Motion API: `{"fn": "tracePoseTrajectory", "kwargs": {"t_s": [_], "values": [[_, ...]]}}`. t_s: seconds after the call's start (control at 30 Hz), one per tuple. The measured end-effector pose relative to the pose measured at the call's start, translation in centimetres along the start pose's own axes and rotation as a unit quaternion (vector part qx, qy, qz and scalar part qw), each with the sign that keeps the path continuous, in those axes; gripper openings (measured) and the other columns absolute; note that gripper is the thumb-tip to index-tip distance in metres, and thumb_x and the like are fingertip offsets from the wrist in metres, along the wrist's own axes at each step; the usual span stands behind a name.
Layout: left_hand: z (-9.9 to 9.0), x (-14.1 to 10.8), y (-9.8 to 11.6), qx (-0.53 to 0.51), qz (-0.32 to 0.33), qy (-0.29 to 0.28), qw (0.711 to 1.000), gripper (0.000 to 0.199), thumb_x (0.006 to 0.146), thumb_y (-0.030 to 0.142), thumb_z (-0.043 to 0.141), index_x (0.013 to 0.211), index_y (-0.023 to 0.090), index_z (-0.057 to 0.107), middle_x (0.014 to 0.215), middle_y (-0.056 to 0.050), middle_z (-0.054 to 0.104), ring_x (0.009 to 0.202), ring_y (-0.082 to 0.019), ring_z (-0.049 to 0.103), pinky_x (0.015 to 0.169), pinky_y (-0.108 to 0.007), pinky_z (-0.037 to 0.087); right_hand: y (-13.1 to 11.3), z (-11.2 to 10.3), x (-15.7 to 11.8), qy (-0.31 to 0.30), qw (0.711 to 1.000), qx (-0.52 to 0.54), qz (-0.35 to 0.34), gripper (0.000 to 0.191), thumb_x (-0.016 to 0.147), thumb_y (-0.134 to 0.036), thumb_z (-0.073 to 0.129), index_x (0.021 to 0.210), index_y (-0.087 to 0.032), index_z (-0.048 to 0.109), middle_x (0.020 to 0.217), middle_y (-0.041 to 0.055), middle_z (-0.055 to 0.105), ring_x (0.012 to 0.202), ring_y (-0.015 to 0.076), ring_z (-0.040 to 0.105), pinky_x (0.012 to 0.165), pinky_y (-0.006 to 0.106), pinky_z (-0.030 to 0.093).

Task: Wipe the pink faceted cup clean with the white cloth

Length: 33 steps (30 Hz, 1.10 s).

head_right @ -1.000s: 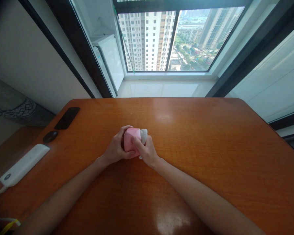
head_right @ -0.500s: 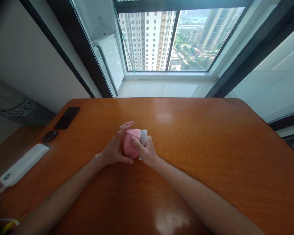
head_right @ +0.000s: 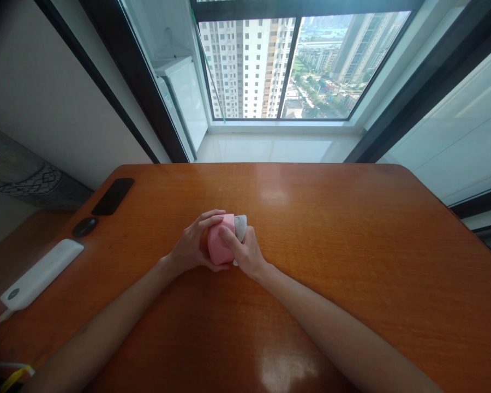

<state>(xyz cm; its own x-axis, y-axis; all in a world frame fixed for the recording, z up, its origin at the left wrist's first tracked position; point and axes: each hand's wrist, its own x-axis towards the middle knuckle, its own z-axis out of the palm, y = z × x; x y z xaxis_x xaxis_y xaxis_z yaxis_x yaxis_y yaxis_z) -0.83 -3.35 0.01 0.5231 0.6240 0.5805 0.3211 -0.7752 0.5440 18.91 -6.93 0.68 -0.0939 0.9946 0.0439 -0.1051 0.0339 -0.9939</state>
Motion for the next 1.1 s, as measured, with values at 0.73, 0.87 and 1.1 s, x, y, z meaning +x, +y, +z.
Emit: {"fn": "tracePoseTrajectory", "kwargs": {"t_s": [0.73,0.87,1.1], "values": [[0.1,0.8,2.0,-0.087,-0.191,0.008,0.978,0.096,0.061,0.057,0.096,0.142,0.026,0.056,0.129,-0.009,0.075,0.106,-0.030,0.076,0.095,-0.041,0.062,0.1,0.0,-0.2,0.001,0.999,-0.007,0.032,0.058,0.092,-0.076,0.070,0.079,-0.020,0.061,0.059,-0.0031,0.051,0.048,0.0112,0.044,0.039,0.022,0.034],[0.2,0.8,1.8,-0.161,-0.231,-0.005,0.960,0.085,0.076,0.072,0.083,0.140,0.022,0.056,0.112,-0.006,0.078,0.087,-0.023,0.073,0.080,-0.034,0.058,-0.4,0.1,-0.2,-0.012,0.999,-0.028,0.029,0.058,0.090,-0.076,0.072,0.078,-0.020,0.061,0.060,-0.0029,0.052,0.046,0.0106,0.045,0.035,0.021,0.033],[0.6,0.3,1.2,-0.165,-0.183,-0.001,0.969,0.092,0.083,0.079,0.078,0.150,0.022,0.051,0.141,-0.014,0.068,0.117,-0.032,0.071,0.105,-0.045,0.058,-0.5,0.2,-0.4,-0.005,0.999,-0.028,0.036,0.057,0.091,-0.075,0.071,0.081,-0.020,0.061,0.061,-0.0033,0.052,0.048,0.0106,0.045,0.038,0.021,0.034]]}}
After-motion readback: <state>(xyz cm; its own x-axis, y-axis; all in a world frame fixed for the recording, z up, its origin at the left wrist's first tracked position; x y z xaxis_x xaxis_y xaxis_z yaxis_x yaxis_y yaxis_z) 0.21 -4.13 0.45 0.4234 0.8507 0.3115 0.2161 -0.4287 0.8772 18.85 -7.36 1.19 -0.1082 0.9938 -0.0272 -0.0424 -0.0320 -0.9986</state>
